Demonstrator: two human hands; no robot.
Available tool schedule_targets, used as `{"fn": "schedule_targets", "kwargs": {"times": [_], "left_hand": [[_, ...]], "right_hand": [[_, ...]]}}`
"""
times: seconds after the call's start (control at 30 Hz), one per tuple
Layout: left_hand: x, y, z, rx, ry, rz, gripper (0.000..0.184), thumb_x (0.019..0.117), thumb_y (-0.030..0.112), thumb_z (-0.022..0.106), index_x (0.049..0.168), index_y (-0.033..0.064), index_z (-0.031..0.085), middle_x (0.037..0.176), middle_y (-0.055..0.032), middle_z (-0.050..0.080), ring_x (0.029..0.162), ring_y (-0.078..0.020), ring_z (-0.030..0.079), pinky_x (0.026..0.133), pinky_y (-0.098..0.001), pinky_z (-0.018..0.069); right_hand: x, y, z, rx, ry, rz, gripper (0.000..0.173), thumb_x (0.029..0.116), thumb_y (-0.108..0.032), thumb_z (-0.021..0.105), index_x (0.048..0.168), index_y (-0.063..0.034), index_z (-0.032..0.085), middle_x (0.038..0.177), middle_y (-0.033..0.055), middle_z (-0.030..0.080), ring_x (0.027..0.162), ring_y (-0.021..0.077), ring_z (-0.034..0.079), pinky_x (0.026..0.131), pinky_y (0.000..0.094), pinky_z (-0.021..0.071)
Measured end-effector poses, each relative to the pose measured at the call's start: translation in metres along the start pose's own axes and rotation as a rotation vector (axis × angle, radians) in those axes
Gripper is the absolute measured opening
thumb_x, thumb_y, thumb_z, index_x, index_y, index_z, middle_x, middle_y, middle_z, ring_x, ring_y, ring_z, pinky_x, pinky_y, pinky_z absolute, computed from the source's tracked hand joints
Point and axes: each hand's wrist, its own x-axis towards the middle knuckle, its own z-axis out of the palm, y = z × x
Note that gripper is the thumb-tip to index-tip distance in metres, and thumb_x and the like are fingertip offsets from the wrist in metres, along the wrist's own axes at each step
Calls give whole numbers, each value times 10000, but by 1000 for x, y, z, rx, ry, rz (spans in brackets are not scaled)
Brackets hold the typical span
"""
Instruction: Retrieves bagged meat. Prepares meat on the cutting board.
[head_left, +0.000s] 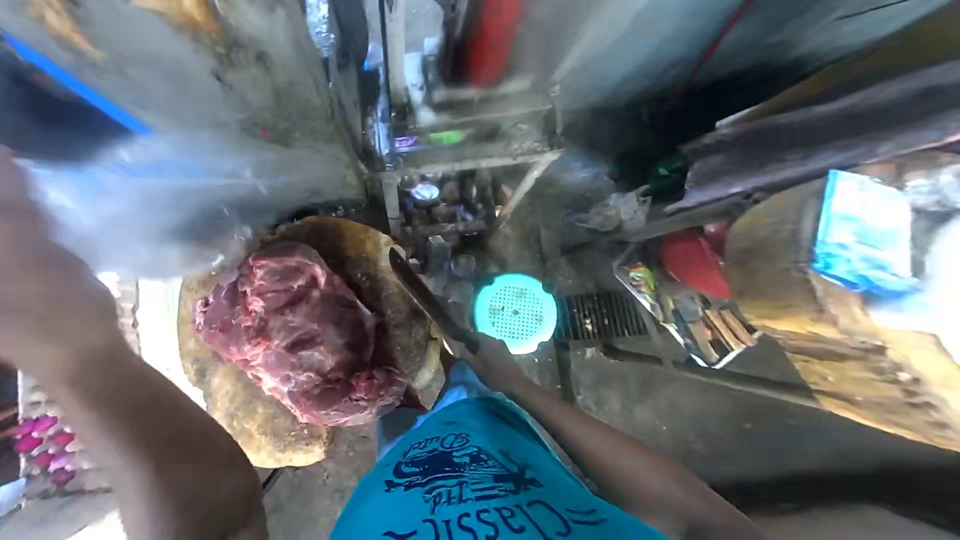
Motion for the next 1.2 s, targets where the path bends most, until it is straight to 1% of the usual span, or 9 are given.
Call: {"fn": "schedule_targets", "kwargs": {"times": [0.1,0.23,0.3,0.43,0.57,0.7,0.83,1.03,1.2], "left_hand": [[-90,-72,4,520,-447,-288,964,897,498,750,1606,64,263,1531,-243,443,1352,-354,512,1111,-569,439],[-199,-172,1,801,-860,-400,386,964,278,684,1184,-40,689,1147,-315,682,1119,-497,649,963,-711,485],[-210,-156,-10,722,-778,-358,324,973,255,642,1067,-48,708,1057,-287,694,1037,-456,670,921,-684,501],[-187,-60,13,472,-595,-164,463,899,364,687,1067,-66,702,1387,-315,525,1269,-432,547,1048,-593,464],[-191,46,98,263,-617,20,284,851,318,786,965,66,721,1220,-180,642,1136,-307,635,943,-515,560],[-233,76,243,120,-988,92,344,946,334,697,1171,75,696,1143,-110,698,1033,-233,691,904,-467,591],[-265,61,311,309,-1231,2,765,926,614,646,1547,202,469,1633,-205,349,1460,-413,396,1159,-664,327],[-252,56,184,79,-927,-200,472,996,331,652,1409,106,616,1458,-109,585,1341,-216,566,1137,-427,472],[-269,-56,41,462,-515,-623,532,1000,412,597,1445,122,575,1388,-135,626,1247,-266,630,1067,-507,514]], "right_hand": [[-1,-2,1,-10,-4,4,499,1032,-497,514,1246,-64,641,1099,183,700,1035,351,686,917,585,539],[0,-7,1,-18,10,24,497,1031,-491,515,1259,-68,642,1126,183,700,1062,356,686,929,581,542],[-1,-8,5,-13,23,32,488,1028,-477,525,1270,-70,643,1136,187,702,1076,363,685,934,589,540],[-4,-10,7,-52,19,14,484,1036,-457,513,1291,-64,631,1163,189,699,1098,366,679,958,589,529],[-7,-14,1,-62,34,-79,488,1032,-412,553,1349,-45,609,1172,214,702,1091,387,686,962,607,530],[2,0,2,-48,88,-225,430,1012,-382,585,1279,-53,655,1131,188,718,1057,360,699,930,610,551],[-3,9,-2,37,163,-356,420,963,-286,670,1240,30,656,1121,227,712,1054,375,697,937,592,552],[6,3,-4,-32,41,-206,404,1032,-367,580,1280,-57,659,1094,197,727,1020,386,706,915,637,543],[-2,-2,-7,-43,29,-115,496,1019,-444,586,1299,-39,645,1122,225,714,1049,401,696,930,629,541]]}}
